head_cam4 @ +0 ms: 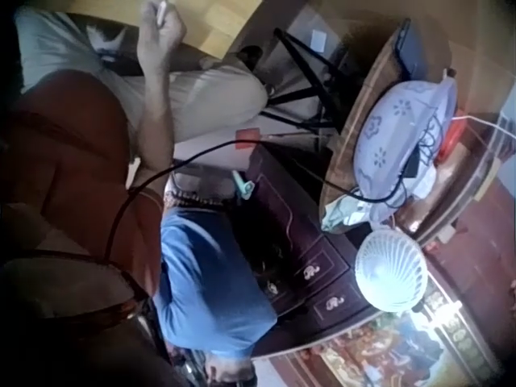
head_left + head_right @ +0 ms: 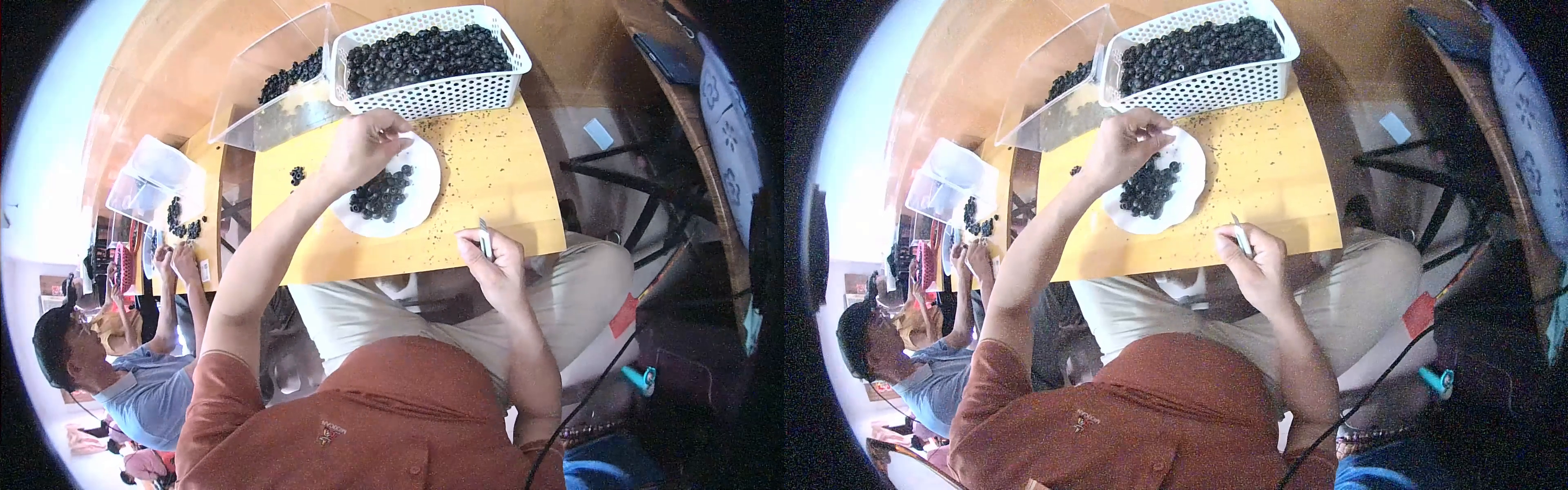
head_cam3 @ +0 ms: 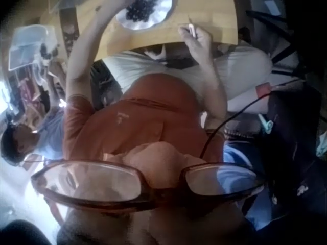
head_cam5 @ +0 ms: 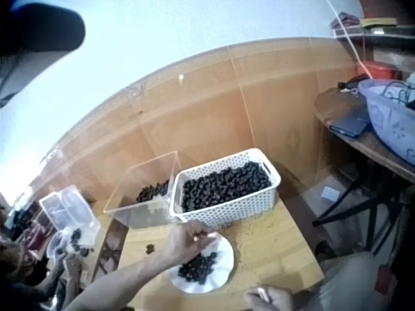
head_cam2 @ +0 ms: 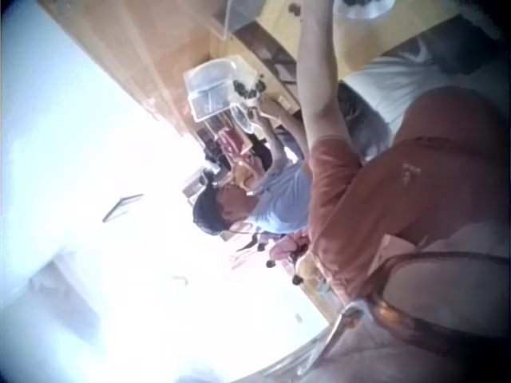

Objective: Manually trimming excess material from small black molded parts using a knife and sorting them into containers.

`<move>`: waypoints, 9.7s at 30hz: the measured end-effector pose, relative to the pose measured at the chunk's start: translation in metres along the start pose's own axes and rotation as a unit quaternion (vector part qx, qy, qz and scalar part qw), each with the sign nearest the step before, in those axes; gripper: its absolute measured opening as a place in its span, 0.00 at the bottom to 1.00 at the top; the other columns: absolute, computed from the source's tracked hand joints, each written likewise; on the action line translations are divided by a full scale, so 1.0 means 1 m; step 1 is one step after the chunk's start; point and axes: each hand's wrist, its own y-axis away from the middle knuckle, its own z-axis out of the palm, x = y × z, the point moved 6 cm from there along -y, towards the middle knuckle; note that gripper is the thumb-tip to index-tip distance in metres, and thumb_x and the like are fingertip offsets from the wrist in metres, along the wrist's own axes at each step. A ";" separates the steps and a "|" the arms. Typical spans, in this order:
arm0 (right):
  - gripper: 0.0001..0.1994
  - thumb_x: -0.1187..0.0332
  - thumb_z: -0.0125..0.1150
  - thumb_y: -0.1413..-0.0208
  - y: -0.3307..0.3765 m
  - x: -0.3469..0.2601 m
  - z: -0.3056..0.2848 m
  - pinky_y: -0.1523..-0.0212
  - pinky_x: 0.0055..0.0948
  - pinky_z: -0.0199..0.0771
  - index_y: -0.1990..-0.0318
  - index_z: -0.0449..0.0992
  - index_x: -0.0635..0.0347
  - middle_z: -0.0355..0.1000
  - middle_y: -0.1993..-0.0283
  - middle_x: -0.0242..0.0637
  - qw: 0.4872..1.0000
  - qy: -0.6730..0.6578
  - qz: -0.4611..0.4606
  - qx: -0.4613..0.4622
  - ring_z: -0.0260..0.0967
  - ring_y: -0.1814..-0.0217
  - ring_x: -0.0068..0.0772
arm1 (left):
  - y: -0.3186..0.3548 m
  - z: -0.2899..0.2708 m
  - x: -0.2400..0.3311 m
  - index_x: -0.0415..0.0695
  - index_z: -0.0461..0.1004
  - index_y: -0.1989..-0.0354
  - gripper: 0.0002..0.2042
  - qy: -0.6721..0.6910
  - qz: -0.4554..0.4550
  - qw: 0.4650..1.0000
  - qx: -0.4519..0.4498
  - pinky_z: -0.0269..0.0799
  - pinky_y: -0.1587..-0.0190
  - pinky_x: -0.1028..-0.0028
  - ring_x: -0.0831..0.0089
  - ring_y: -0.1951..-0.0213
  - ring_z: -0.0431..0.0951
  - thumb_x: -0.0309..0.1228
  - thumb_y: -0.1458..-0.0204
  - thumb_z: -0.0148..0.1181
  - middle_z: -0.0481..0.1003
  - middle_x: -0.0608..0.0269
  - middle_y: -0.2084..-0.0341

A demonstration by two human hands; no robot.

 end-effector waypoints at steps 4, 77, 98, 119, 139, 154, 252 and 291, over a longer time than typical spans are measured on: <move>0.07 0.70 0.61 0.37 -0.001 -0.004 0.005 0.67 0.19 0.68 0.60 0.80 0.66 0.74 0.70 0.27 1.000 0.019 0.001 -0.006 0.66 0.68 0.14 | 0.018 0.005 -0.015 0.42 0.82 0.61 0.09 -0.054 -0.007 0.996 -0.070 0.78 0.60 0.69 0.66 0.65 0.84 0.29 0.51 0.68 0.82 0.56 0.68; 0.15 0.66 0.56 0.33 0.003 -0.047 0.033 0.63 0.24 0.70 0.48 0.76 0.71 0.75 0.65 0.41 0.984 0.138 -0.109 0.002 0.70 0.65 0.24 | 0.131 0.056 0.000 0.40 0.76 0.56 0.06 0.708 -0.205 0.676 0.013 0.82 0.49 0.67 0.67 0.57 0.83 0.20 0.41 0.60 0.81 0.58 0.63; 0.12 0.68 0.62 0.38 0.008 -0.056 0.048 0.61 0.32 0.77 0.53 0.77 0.69 0.77 0.61 0.47 0.966 0.182 -0.182 -0.022 0.79 0.60 0.40 | 0.151 0.079 0.014 0.42 0.78 0.57 0.06 0.783 -0.201 0.589 0.010 0.82 0.52 0.69 0.70 0.60 0.83 0.24 0.40 0.60 0.81 0.60 0.64; 0.11 0.71 0.65 0.40 0.004 -0.051 0.022 0.64 0.25 0.73 0.54 0.80 0.70 0.78 0.65 0.41 0.979 0.130 -0.151 0.041 0.74 0.66 0.28 | 0.158 0.055 0.047 0.42 0.77 0.56 0.06 0.772 -0.094 0.629 -0.014 0.81 0.51 0.67 0.73 0.61 0.80 0.24 0.40 0.60 0.79 0.61 0.63; 0.12 0.72 0.66 0.42 0.021 -0.066 0.054 0.60 0.31 0.78 0.54 0.78 0.71 0.79 0.62 0.47 0.957 0.153 -0.246 -0.034 0.79 0.61 0.39 | 0.170 0.068 0.031 0.46 0.77 0.55 0.06 0.781 -0.148 0.607 0.010 0.79 0.51 0.68 0.74 0.59 0.80 0.27 0.38 0.58 0.80 0.63 0.63; 0.12 0.74 0.66 0.41 0.019 -0.066 0.040 0.62 0.24 0.74 0.53 0.79 0.72 0.78 0.63 0.42 0.962 0.152 -0.226 -0.016 0.75 0.62 0.26 | 0.172 0.064 0.044 0.42 0.76 0.55 0.06 0.775 -0.122 0.620 -0.008 0.80 0.52 0.69 0.73 0.60 0.80 0.28 0.38 0.58 0.79 0.62 0.64; 0.12 0.68 0.71 0.50 0.026 -0.044 0.065 0.65 0.37 0.71 0.62 0.77 0.63 0.70 0.68 0.41 0.947 0.199 -0.175 -0.180 0.72 0.66 0.43 | 0.197 0.075 0.029 0.44 0.72 0.56 0.10 0.675 -0.244 0.692 -0.070 0.72 0.64 0.81 0.78 0.65 0.79 0.22 0.44 0.65 0.81 0.61 0.63; 0.17 0.68 0.57 0.36 0.000 0.003 0.002 0.70 0.24 0.64 0.45 0.74 0.71 0.67 0.73 0.30 0.998 0.063 0.014 -0.012 0.60 0.71 0.17 | -0.042 -0.013 0.040 0.40 0.81 0.62 0.09 -0.044 0.095 0.992 0.067 0.78 0.62 0.68 0.65 0.66 0.84 0.29 0.49 0.68 0.82 0.54 0.70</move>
